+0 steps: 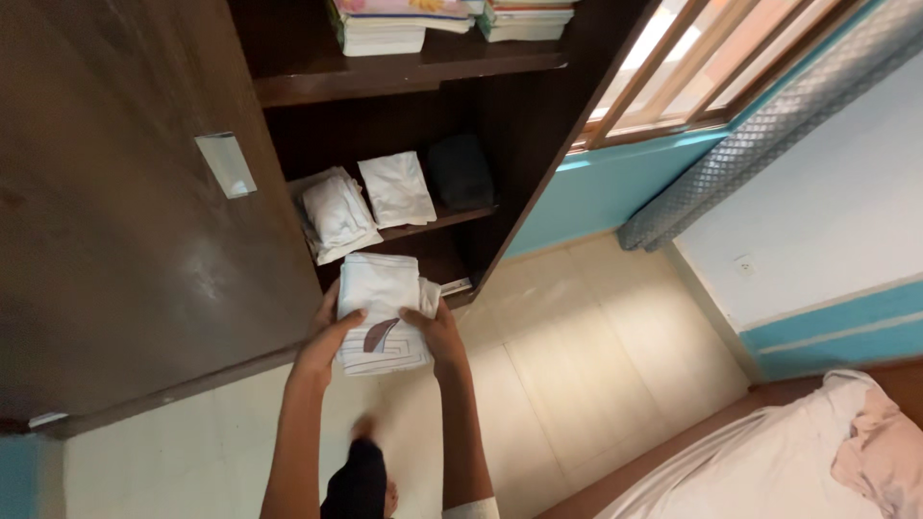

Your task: The person picks up several folded items of clothing and a small yellow bag from a bed and places them onto a shelf inside a wooden wardrobe.

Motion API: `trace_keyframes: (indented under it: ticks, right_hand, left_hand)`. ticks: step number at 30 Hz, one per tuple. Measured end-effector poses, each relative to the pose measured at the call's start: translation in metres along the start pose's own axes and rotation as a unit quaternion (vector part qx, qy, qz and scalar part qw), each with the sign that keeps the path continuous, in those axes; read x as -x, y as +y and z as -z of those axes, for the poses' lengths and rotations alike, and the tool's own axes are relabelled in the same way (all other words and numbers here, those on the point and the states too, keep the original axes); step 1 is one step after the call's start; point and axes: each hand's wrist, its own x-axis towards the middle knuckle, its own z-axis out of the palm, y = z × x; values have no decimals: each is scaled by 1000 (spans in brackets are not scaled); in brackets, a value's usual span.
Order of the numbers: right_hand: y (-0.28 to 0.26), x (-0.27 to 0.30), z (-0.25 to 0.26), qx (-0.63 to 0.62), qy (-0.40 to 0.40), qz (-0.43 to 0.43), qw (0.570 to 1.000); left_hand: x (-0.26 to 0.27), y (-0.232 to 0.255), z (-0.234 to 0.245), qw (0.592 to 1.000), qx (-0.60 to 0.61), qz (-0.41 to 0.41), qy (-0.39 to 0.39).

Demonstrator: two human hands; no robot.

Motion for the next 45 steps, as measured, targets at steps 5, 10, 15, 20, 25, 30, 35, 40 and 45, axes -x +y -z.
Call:
trace_keyframes:
  ticks: [5,10,15,20,25,30,35,40,45]
  right_hand:
    - [10,-76,11,26,-17,-1,1000]
    - [33,-167,21,135,-44,17,990]
    - [39,-247,15,92,-85,32,992]
    - [65,-293,-3,63,-82,34,994]
    - [107,-334,-3,226,-5,79,971]
    - [156,-388,1,198,1,118,973]
    - [171,-447,-6,204,-48,51,977]
    - [187,-499,-20,162,-115,19,980]
    - [188,-535,-51,161,-114,15,980]
  left_hand:
    - [-82,-20,15,997,-71,1,4]
    - [-166,-41,29,996,-65,-46,-30]
    - [-210,-21,27,994,-87,6,58]
    - [-236,-38,43,992,-50,-25,112]
    - [-281,-107,55,988,95,-75,99]
    - [-344,-171,61,975,-46,-27,214]
    - [-404,-199,79,919,-256,-26,299]
    - [-452,-203,91,964,38,-152,216]
    - [-482,-183,126,960,-62,-89,257]
